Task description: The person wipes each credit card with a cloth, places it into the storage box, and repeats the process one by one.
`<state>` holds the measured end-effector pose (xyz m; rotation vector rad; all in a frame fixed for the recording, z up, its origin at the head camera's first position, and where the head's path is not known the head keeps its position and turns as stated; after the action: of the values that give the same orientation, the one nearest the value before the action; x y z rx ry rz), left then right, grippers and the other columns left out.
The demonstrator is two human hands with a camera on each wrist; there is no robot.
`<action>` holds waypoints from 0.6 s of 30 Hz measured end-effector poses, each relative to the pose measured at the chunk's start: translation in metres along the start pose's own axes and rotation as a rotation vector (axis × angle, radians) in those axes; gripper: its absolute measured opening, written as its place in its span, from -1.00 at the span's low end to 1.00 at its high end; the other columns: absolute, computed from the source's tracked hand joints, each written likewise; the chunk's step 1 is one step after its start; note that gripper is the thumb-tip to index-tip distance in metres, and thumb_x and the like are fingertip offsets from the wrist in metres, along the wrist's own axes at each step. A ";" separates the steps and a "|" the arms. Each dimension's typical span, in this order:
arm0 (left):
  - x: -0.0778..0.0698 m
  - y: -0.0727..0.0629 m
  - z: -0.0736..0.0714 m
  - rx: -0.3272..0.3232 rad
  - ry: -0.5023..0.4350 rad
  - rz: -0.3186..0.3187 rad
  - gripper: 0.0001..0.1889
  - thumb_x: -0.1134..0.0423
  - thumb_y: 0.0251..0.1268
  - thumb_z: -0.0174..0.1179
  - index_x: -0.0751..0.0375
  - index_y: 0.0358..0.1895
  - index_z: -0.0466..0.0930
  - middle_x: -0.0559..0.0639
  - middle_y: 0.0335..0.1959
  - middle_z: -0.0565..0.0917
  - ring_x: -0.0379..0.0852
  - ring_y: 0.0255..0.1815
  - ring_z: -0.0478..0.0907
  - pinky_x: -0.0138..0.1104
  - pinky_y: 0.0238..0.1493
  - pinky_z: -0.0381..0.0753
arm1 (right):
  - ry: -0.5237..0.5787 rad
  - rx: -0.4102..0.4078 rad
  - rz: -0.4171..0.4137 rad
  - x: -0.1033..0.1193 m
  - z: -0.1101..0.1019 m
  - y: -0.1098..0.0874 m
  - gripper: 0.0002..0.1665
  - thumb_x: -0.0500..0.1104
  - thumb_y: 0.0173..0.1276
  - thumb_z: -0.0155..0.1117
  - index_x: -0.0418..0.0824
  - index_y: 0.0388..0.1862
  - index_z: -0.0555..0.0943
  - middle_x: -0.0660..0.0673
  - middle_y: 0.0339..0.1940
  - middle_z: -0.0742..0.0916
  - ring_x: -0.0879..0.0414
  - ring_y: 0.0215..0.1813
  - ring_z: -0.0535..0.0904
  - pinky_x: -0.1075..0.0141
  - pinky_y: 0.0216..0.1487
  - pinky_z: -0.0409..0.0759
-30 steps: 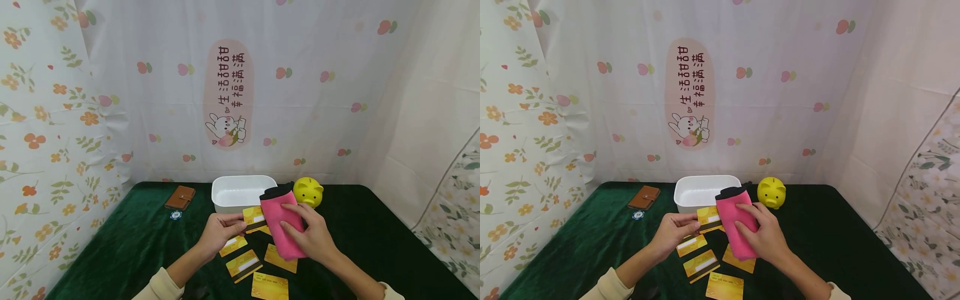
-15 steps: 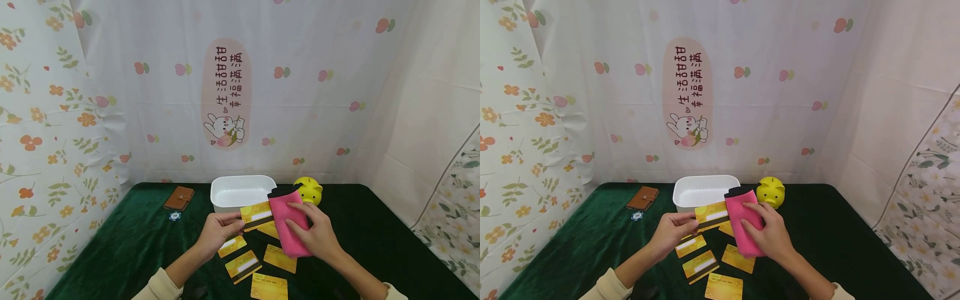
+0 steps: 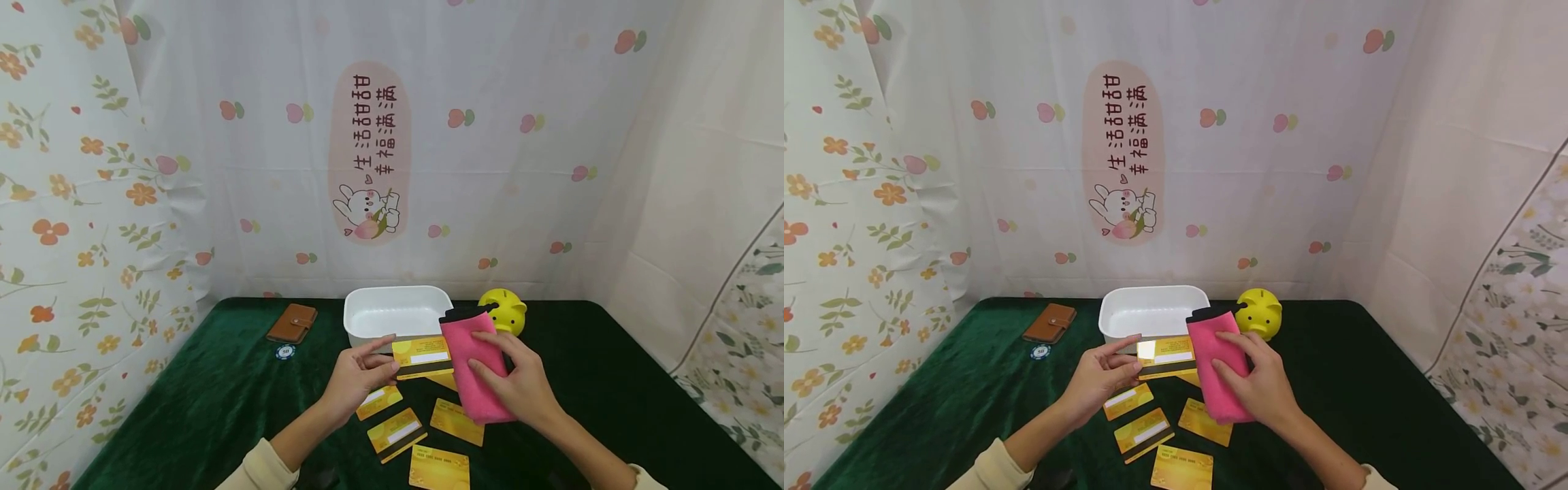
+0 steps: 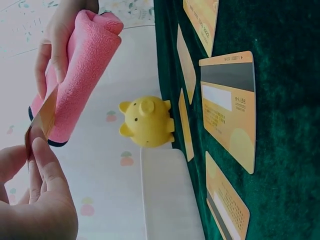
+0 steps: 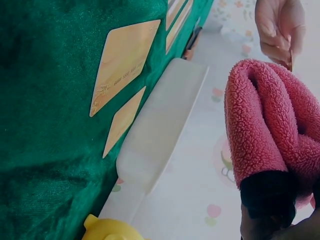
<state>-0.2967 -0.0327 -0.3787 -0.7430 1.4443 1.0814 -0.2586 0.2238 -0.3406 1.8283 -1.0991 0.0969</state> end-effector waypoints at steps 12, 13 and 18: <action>-0.001 -0.002 0.002 0.016 0.077 0.027 -0.65 0.34 0.37 0.24 0.42 0.16 0.59 0.26 -0.04 0.71 -0.02 -0.16 0.70 -0.31 -0.11 0.69 | 0.021 0.015 0.010 0.001 0.002 -0.001 -0.45 -0.33 0.11 0.54 -0.12 0.11 0.63 -0.04 -0.04 0.68 0.14 -0.12 0.57 0.34 -0.29 0.68; 0.000 -0.002 0.002 0.022 0.083 0.028 -0.64 0.33 0.37 0.24 0.42 0.17 0.58 0.26 -0.04 0.71 -0.01 -0.16 0.70 -0.31 -0.11 0.69 | 0.024 0.016 0.011 0.000 0.002 -0.001 -0.45 -0.33 0.12 0.53 -0.12 0.12 0.63 -0.04 -0.04 0.68 0.15 -0.12 0.57 0.34 -0.29 0.68; 0.001 -0.002 0.006 0.064 0.115 0.032 -0.59 0.32 0.39 0.23 0.42 0.24 0.53 0.28 0.03 0.68 -0.02 -0.09 0.67 -0.36 -0.08 0.66 | 0.039 0.018 0.015 -0.001 0.002 -0.002 -0.46 -0.33 0.13 0.53 -0.11 0.11 0.63 -0.03 -0.05 0.68 0.17 -0.13 0.57 0.34 -0.29 0.68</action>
<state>-0.2927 -0.0279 -0.3799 -0.7484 1.5858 1.0254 -0.2581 0.2232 -0.3435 1.8271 -1.0875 0.1515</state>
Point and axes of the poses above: each hand's wrist, its own y-axis towards the middle knuckle, its own z-axis out of the palm, x = y × z, the point moved 6 cm from there along y, towards the middle knuckle
